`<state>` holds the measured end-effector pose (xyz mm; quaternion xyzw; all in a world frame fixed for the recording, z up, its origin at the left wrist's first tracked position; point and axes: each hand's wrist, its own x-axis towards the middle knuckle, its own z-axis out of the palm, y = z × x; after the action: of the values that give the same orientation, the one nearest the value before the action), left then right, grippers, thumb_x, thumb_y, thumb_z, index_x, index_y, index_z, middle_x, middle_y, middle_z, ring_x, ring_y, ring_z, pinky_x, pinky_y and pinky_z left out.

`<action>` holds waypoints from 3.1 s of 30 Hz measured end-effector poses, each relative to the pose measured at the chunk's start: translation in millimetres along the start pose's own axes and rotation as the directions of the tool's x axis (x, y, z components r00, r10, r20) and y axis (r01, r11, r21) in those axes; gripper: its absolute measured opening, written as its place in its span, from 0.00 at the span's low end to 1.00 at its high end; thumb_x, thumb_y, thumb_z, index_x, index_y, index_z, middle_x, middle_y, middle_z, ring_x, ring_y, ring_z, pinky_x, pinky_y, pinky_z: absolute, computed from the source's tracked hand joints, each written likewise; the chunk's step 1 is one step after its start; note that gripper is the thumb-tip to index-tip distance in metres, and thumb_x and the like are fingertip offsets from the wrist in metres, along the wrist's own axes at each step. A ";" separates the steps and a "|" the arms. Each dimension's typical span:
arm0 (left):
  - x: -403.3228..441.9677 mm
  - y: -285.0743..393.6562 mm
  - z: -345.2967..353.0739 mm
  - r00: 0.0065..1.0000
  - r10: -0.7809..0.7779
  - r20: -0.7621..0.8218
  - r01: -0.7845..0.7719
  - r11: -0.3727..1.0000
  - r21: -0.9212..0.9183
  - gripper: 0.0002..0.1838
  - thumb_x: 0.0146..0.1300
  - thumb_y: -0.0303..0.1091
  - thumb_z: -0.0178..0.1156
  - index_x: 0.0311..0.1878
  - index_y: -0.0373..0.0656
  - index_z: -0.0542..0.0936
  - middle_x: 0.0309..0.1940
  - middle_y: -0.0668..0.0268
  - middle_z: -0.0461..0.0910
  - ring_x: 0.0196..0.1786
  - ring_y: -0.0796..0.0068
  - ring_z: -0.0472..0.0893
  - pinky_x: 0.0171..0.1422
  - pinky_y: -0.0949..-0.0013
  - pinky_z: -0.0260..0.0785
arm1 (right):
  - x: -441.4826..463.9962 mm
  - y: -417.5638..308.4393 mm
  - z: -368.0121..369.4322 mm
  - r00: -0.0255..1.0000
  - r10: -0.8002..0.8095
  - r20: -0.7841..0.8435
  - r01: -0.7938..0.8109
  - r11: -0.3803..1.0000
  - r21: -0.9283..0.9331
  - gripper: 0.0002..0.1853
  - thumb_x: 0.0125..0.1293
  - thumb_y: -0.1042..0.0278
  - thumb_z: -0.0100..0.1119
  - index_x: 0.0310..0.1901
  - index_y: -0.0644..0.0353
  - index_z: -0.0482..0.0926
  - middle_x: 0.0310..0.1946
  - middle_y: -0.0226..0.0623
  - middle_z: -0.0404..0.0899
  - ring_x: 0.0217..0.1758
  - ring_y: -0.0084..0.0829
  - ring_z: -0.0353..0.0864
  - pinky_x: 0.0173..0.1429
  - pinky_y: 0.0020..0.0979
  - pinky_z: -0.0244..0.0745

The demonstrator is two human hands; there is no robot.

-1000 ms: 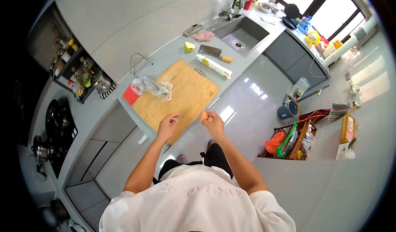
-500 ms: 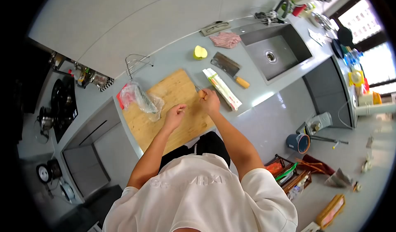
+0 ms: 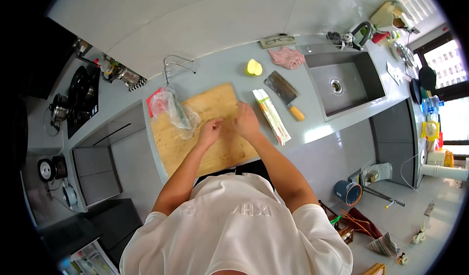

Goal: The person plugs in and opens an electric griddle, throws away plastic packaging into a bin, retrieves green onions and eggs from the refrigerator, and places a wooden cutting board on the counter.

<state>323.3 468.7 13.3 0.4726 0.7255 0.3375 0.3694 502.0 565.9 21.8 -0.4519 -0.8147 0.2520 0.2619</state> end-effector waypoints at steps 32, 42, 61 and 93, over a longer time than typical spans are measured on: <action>-2.5 17.4 5.0 0.998 -0.042 -0.041 0.040 0.998 -0.055 0.20 0.68 0.24 0.60 0.63 0.43 0.84 0.59 0.51 0.85 0.49 0.58 0.88 0.55 0.61 0.80 | 15.6 2.0 -23.6 0.972 0.234 -0.008 -0.230 0.961 0.152 0.19 0.80 0.57 0.55 0.62 0.59 0.82 0.57 0.53 0.85 0.62 0.55 0.83 0.66 0.46 0.77; -167.2 -82.6 -94.7 0.849 -0.182 -0.497 0.109 0.979 -0.171 0.20 0.69 0.22 0.63 0.63 0.42 0.85 0.54 0.62 0.88 0.41 0.75 0.84 0.50 0.70 0.78 | -39.2 -127.1 62.7 0.948 -0.162 0.275 0.055 0.932 0.359 0.13 0.72 0.68 0.64 0.56 0.59 0.84 0.53 0.49 0.87 0.58 0.51 0.85 0.64 0.46 0.79; -844.5 -294.2 -308.3 -0.189 -0.524 -0.831 0.250 0.792 -0.557 0.19 0.69 0.28 0.61 0.62 0.43 0.85 0.57 0.58 0.88 0.44 0.66 0.87 0.54 0.64 0.80 | -452.6 -614.4 331.2 0.214 -0.836 0.505 0.346 0.548 0.761 0.11 0.71 0.72 0.65 0.52 0.62 0.86 0.44 0.42 0.88 0.44 0.36 0.89 0.51 0.33 0.83; -1571.8 -412.9 -569.5 -0.852 -0.007 -0.524 0.343 0.748 -0.568 0.20 0.69 0.27 0.63 0.64 0.41 0.84 0.63 0.58 0.84 0.53 0.71 0.86 0.56 0.65 0.79 | -1155.0 -1372.1 445.3 -0.525 -0.832 -0.180 0.043 -0.237 0.971 0.35 0.69 0.72 0.60 0.78 0.58 0.64 0.78 0.52 0.67 0.57 0.48 0.86 0.61 0.45 0.82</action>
<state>97.1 -1215.4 292.3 -0.3967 0.7109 0.3170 -0.4866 -93.6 -1152.0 352.3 0.6533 -0.6159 0.4403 -0.0075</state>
